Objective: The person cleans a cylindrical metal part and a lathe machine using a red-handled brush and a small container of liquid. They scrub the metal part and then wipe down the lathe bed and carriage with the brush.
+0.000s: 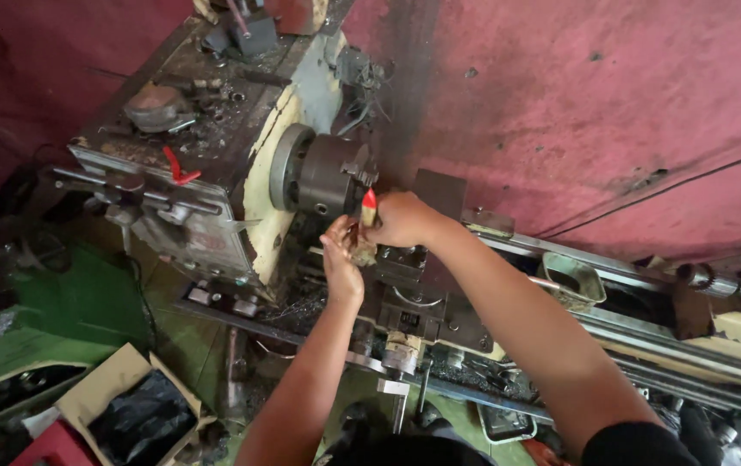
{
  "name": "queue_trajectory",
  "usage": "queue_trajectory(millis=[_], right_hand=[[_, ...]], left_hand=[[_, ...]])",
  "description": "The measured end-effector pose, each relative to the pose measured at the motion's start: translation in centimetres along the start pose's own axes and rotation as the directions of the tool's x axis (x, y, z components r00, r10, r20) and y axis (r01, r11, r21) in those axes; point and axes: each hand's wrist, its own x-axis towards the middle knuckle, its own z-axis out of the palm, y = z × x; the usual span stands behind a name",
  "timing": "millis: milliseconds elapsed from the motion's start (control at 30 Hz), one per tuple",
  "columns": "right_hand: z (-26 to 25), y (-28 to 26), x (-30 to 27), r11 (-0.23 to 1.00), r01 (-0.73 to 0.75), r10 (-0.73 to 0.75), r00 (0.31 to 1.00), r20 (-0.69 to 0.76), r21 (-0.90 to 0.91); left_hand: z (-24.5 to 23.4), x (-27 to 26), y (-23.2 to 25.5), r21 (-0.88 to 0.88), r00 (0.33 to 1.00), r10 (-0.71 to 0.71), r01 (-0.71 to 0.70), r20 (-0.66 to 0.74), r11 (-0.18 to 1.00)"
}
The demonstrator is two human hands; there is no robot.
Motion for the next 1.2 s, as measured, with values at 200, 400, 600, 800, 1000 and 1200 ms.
queue_trajectory(millis=[200,400,600,800,1000,1200], right_hand=[[1.0,3.4,3.1,0.952,-0.243,0.229,0.969,-0.097,-0.185],[1.5,3.7,2.6,0.994,-0.110,0.106,0.946,-0.305,0.005],[0.7,2.3,2.9,0.930,-0.331,0.309,0.940,-0.146,-0.160],[0.4,2.7,2.5,0.950,-0.292,0.305,0.943,-0.131,0.110],[0.6,3.0,3.3,0.882,-0.421,0.392,0.905,-0.166,-0.214],[0.1,1.9,2.3,0.933,-0.352,0.357,0.933,-0.056,0.076]], left_hand=[[-0.9,0.9,-2.1,0.156,0.994,-0.098,0.103,-0.040,0.982],[-2.1,0.8,-3.4,0.179,0.990,-0.101,0.118,-0.103,0.977],[-1.7,0.8,-3.6,0.149,0.993,-0.082,0.093,-0.081,0.984],[-0.6,0.9,-2.3,0.154,0.993,-0.065,0.080,-0.096,0.985],[0.5,1.0,-1.9,0.195,0.994,-0.061,0.078,-0.092,0.978],[1.8,0.7,-1.2,0.207,0.984,-0.027,0.064,-0.178,0.976]])
